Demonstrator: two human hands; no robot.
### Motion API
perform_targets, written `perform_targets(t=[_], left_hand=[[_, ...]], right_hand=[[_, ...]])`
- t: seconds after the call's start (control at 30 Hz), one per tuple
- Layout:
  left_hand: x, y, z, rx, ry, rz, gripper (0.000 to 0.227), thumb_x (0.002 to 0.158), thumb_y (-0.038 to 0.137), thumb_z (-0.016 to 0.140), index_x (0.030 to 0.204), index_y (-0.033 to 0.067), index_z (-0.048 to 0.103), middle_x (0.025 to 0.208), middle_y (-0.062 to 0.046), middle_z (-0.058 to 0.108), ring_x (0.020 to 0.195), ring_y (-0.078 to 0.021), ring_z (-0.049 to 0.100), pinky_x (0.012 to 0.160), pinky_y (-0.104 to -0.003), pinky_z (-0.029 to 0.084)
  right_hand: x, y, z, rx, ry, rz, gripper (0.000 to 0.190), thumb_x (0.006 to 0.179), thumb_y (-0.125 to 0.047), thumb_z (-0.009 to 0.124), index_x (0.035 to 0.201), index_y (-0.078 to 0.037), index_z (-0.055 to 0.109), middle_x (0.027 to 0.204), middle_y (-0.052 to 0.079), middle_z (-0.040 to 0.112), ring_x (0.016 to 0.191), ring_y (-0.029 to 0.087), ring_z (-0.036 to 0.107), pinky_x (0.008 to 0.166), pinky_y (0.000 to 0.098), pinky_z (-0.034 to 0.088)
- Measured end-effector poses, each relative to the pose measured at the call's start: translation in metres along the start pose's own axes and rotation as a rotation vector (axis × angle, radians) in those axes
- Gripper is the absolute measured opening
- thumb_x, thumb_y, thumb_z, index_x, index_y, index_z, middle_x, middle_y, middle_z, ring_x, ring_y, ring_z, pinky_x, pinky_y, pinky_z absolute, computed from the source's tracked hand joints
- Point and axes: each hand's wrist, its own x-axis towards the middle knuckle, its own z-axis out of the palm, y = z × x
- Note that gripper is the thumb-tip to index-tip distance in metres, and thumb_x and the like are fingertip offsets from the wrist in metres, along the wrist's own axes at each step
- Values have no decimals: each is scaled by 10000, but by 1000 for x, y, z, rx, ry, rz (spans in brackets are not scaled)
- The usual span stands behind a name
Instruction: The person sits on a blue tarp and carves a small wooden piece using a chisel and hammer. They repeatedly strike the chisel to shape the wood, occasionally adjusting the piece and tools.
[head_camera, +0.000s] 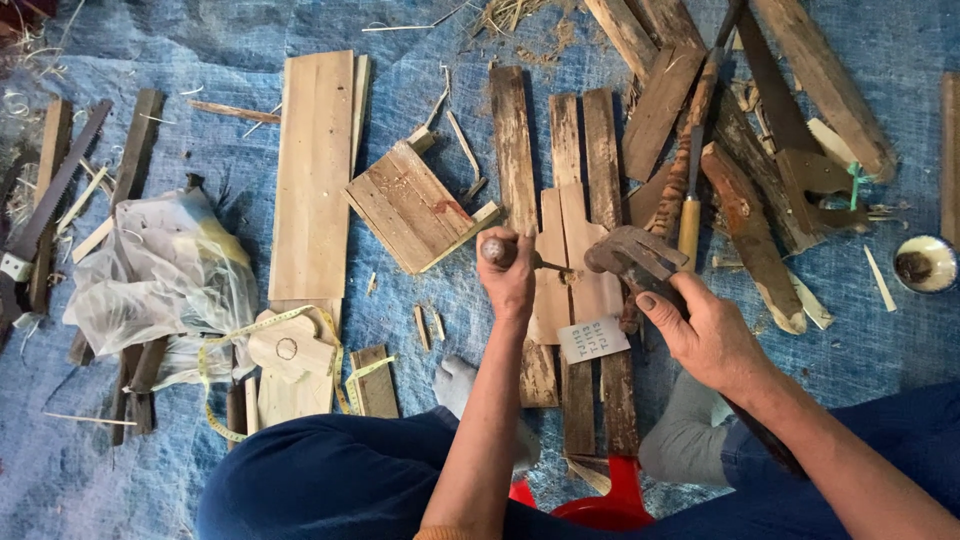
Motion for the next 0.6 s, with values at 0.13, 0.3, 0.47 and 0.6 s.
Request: perform_targets(t=[0.13,0.3,0.47,0.6], left_hand=[[-3,14,2,-63,-139,-32,243,820,-16,826,873,72,605,587,-54,597,516,-99,615,504,-237,488],[-12,21,5,-3,-254,-87,218,825,-5,793,852,95,602,636,-43,631,563,-60,584,536,-229,466],[-15,15,8,46,-338,-82,208,806,1,813,817,98,629,619,-15,582,584,-40,546,544,-217,427],[-15,28,11,13,-364,-61,208,824,-4,802,818,98,621,601,-24,580,608,-25,554,564,-201,425]], right_hand=[[2,5,0,11,8,7,497,1048,-513,559,1130,-29,635,681,334,657,641,472,730,484,599,576],[0,3,-2,18,9,26,491,1045,-509,568,1140,-32,636,697,337,663,656,478,731,489,596,581],[0,-4,-2,18,9,30,459,1037,-505,583,1130,-60,648,707,316,681,646,445,741,494,576,592],[0,-1,-1,19,-5,21,465,1044,-498,562,1093,-42,636,664,308,661,622,444,727,478,576,571]])
